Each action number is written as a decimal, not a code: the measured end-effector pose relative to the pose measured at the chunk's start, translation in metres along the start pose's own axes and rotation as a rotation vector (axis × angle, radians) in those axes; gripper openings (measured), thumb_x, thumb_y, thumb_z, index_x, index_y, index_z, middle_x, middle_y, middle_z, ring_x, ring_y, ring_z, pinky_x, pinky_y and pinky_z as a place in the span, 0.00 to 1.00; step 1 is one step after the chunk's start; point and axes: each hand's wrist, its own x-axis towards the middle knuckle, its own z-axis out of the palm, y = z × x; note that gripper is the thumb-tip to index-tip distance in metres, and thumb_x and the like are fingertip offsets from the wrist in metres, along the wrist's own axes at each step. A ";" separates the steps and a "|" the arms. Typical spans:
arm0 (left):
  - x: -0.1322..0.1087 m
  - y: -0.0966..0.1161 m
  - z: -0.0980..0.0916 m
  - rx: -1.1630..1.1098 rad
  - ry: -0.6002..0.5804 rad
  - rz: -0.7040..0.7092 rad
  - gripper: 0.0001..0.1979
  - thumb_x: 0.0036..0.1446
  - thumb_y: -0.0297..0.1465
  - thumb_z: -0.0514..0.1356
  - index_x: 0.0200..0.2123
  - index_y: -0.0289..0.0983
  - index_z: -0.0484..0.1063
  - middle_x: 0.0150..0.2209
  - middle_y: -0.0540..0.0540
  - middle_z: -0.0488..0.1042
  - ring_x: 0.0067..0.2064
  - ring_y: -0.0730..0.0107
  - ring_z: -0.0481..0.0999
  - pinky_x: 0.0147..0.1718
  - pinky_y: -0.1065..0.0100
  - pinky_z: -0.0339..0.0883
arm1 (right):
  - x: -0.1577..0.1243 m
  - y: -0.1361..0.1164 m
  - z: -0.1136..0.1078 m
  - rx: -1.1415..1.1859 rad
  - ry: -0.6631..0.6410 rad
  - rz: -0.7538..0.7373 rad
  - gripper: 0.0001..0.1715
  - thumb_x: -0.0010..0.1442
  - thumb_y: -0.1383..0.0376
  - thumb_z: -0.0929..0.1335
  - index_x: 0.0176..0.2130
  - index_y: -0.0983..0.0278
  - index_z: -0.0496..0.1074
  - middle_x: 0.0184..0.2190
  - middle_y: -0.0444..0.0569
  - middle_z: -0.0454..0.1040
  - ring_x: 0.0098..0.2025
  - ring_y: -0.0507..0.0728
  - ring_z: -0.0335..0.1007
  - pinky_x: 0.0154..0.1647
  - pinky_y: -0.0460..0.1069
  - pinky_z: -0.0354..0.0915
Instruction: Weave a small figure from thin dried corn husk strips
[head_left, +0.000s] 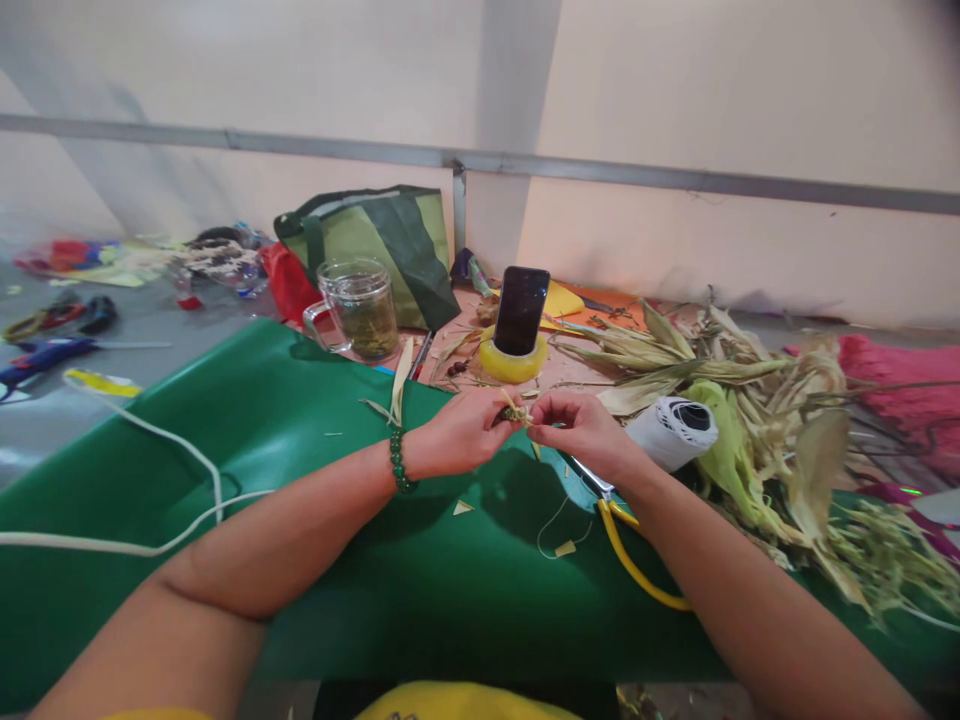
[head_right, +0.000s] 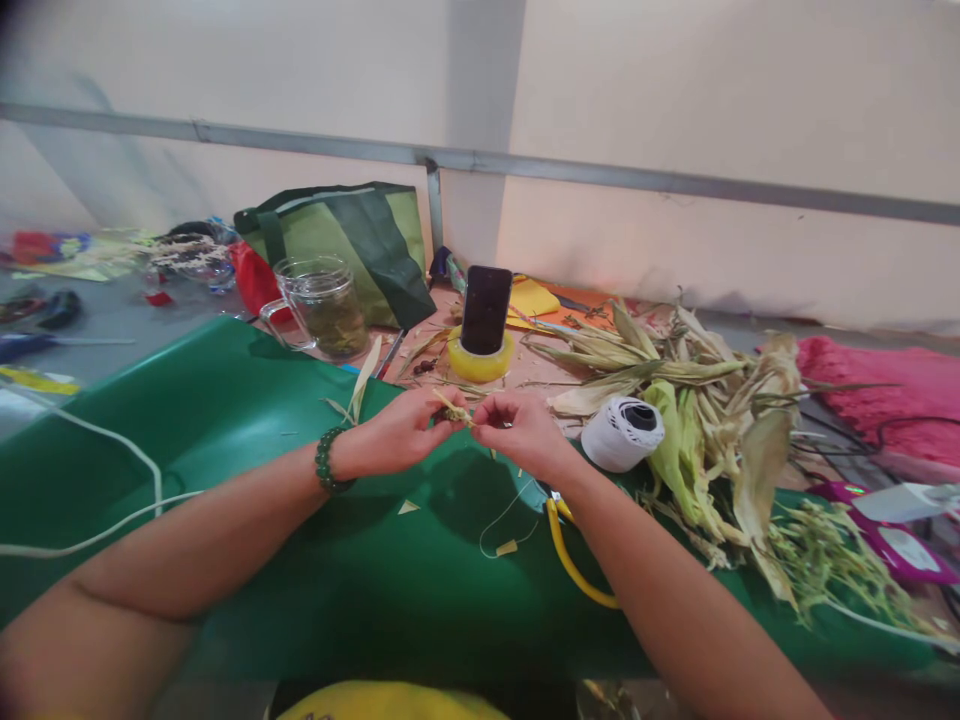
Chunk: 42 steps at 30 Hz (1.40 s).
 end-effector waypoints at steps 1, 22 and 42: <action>0.000 0.000 0.000 0.016 0.002 0.001 0.03 0.56 0.26 0.54 0.32 0.35 0.67 0.30 0.47 0.71 0.32 0.70 0.68 0.32 0.69 0.60 | 0.000 0.000 0.000 0.018 -0.021 0.016 0.11 0.43 0.61 0.71 0.23 0.65 0.68 0.19 0.40 0.66 0.22 0.48 0.58 0.24 0.44 0.55; 0.002 -0.001 0.003 0.033 -0.060 -0.059 0.05 0.56 0.26 0.54 0.30 0.35 0.69 0.30 0.46 0.74 0.33 0.68 0.71 0.34 0.69 0.62 | -0.006 0.001 -0.003 -0.415 -0.013 -0.216 0.15 0.55 0.60 0.65 0.24 0.66 0.74 0.20 0.44 0.72 0.22 0.50 0.62 0.23 0.44 0.57; 0.008 -0.008 -0.012 -0.591 -0.071 -0.079 0.06 0.54 0.30 0.56 0.28 0.33 0.65 0.23 0.54 0.62 0.26 0.77 0.60 0.25 0.74 0.54 | -0.065 -0.036 -0.030 -1.206 -0.016 -0.064 0.17 0.64 0.56 0.59 0.37 0.60 0.72 0.33 0.50 0.78 0.31 0.58 0.74 0.30 0.49 0.61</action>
